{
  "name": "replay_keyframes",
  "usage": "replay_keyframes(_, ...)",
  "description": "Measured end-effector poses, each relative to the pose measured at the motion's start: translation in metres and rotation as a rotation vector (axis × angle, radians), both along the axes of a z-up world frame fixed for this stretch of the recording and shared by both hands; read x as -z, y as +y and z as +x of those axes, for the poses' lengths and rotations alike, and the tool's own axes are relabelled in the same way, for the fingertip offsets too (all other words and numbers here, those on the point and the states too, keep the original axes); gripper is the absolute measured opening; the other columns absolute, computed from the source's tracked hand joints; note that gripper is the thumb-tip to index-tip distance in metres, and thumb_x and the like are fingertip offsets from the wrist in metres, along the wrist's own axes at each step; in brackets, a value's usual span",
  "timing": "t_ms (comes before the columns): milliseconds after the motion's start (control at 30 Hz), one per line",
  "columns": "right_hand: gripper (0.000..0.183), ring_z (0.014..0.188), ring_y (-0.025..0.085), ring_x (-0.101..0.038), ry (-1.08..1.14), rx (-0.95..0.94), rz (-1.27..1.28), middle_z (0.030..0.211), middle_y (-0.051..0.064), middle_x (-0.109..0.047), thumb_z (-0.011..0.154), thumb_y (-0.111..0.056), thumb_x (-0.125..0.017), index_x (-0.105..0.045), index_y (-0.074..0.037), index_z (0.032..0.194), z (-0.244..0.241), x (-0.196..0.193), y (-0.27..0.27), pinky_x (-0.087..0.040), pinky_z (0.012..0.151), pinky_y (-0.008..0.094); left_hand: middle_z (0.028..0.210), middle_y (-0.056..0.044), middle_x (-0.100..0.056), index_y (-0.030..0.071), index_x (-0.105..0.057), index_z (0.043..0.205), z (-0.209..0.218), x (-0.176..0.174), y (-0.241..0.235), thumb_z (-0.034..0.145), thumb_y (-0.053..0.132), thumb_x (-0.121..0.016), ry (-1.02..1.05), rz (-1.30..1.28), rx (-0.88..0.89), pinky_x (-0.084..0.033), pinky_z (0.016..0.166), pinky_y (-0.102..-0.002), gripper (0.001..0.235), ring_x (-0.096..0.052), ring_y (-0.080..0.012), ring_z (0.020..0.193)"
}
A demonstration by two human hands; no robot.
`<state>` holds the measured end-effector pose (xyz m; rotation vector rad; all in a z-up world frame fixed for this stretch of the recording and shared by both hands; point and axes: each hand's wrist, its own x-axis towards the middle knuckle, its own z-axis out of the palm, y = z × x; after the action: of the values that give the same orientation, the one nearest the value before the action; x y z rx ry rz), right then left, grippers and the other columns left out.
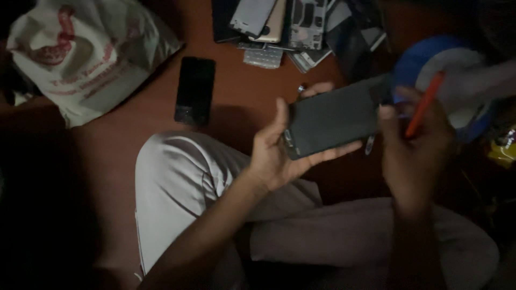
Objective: The person sits on the floor and uses an orange utility knife to scrape adhesive residue from the back of a smartphone chassis. They hold the device in one hand and carefully scrape the surface with the tool in the other, occasionally rotating the phone to access different areas.
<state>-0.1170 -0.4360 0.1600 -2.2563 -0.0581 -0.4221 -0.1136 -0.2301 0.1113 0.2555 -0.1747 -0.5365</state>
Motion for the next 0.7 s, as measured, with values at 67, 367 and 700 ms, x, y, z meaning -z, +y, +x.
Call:
replay_keyframes(67, 0.032, 0.079, 0.012, -0.063, -0.024, 0.035, -0.026, 0.098, 0.008, -0.068, 0.118, -0.024, -0.057, -0.061, 0.003, 0.135, -0.003, -0.004, 0.0, -0.05, 0.074, 0.027, 0.166, -0.02, -0.034, 0.016, -0.029, 0.164, 0.001, -0.002, 0.0, 0.099, 0.076, -0.03, 0.005, -0.008, -0.03, -0.035, 0.125, -0.065, 0.088, -0.037, -0.042, 0.151)
replay_keyframes(367, 0.045, 0.072, 0.014, -0.064, -0.006, -0.088, -0.058, 0.089, 0.01, -0.067, 0.126, -0.039, -0.045, -0.058, 0.004, 0.125, -0.017, -0.016, 0.005, -0.053, 0.072, 0.028, 0.16, -0.021, -0.037, 0.012, -0.027, 0.167, 0.001, -0.004, 0.002, 0.095, 0.088, -0.018, 0.043, -0.138, -0.038, -0.036, 0.125, -0.062, 0.105, -0.039, -0.0392, 0.149)
replay_keyframes(700, 0.032, 0.066, 0.007, -0.055, 0.295, 0.164, 0.322, 0.08, 0.001, -0.056, 0.105, -0.027, -0.075, -0.055, -0.003, 0.108, 0.018, 0.031, 0.004, -0.045, 0.058, 0.025, 0.162, -0.018, -0.039, 0.014, -0.027, 0.163, 0.015, 0.001, 0.0, 0.098, 0.073, -0.032, 0.127, 0.191, -0.063, -0.042, 0.117, -0.064, 0.088, -0.043, -0.0371, 0.147)
